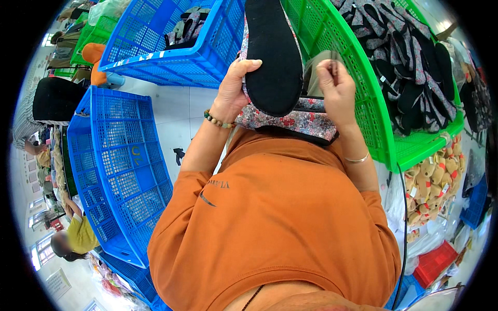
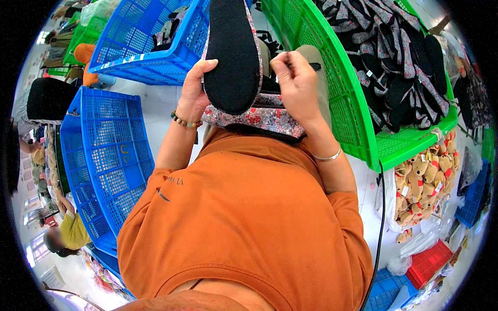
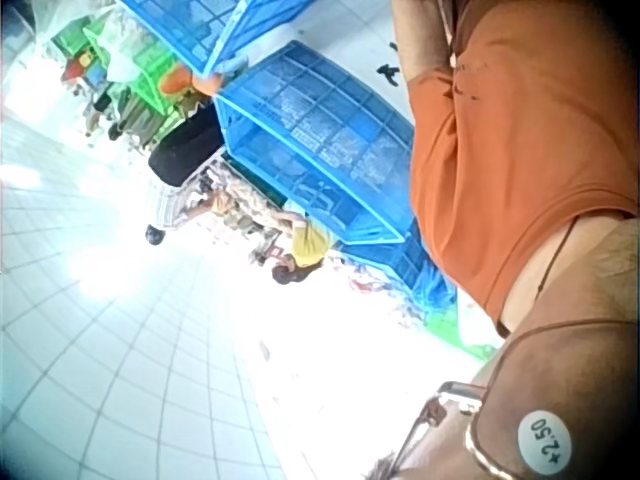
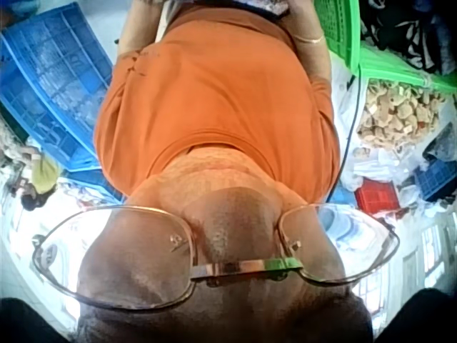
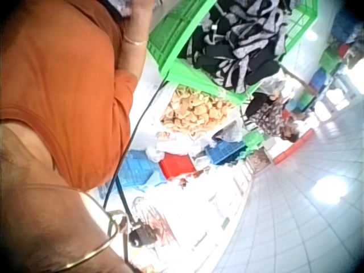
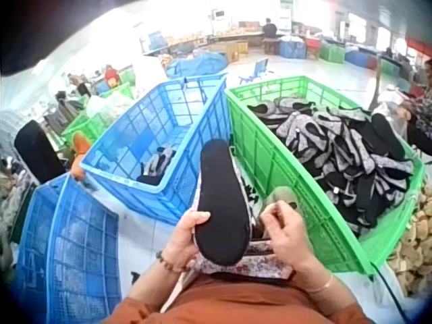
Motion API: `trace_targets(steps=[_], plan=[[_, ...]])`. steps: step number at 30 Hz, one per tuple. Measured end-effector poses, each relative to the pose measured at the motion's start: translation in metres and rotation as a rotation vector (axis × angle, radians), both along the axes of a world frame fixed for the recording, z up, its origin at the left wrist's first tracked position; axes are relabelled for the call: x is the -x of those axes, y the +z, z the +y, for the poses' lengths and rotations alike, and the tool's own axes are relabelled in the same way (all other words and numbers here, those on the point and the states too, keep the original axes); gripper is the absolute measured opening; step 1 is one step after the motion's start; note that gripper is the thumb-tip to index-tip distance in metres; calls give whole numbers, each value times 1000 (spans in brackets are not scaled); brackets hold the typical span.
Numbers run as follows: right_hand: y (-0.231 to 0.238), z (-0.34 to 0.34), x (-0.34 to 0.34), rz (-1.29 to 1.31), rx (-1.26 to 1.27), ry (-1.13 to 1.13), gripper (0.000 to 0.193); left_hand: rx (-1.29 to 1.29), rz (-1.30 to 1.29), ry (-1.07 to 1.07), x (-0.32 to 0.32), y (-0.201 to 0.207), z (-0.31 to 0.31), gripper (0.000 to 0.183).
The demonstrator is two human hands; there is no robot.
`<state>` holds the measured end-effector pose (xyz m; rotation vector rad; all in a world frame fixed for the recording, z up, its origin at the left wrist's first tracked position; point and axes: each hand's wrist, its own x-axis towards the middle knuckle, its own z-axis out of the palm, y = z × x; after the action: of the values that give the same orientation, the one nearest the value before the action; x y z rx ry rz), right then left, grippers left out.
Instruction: The person sits on the floor and uses a small knife to trim excess fabric and thread from the edges of a floral-patterned slipper. They repeatedly rotate the slipper to access different sides, carefully cutting along the perimeter of the sole.
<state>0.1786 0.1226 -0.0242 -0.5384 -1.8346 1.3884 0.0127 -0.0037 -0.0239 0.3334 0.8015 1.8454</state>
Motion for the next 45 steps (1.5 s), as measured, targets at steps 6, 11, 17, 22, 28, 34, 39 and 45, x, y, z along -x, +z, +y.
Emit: trace_targets(steps=[6,11,17,22,28,34,39,45], plan=[[-6,4,-14,-88,-375,-52,21,35,-87,32,12,-10,-4,34],[-2,-10,-22,-265,-609,-62,26,52,-53,22,14,-10,-6,51],[-13,-2,-16,-290,-574,-89,29,4,-26,-15,2,2,-1,36],[-18,6,-18,-254,-237,-89,30,27,181,-40,-4,8,5,32],[4,-19,-17,-250,-225,81,42,131,540,117,-15,-2,14,25],[0,-18,-19,-232,-340,56,38,143,531,258,-12,-2,13,21],[8,-21,-8,-75,-362,214,35,111,554,284,-12,-11,14,15],[-1,-24,6,-89,-432,287,22,73,440,271,-10,-12,15,15]])
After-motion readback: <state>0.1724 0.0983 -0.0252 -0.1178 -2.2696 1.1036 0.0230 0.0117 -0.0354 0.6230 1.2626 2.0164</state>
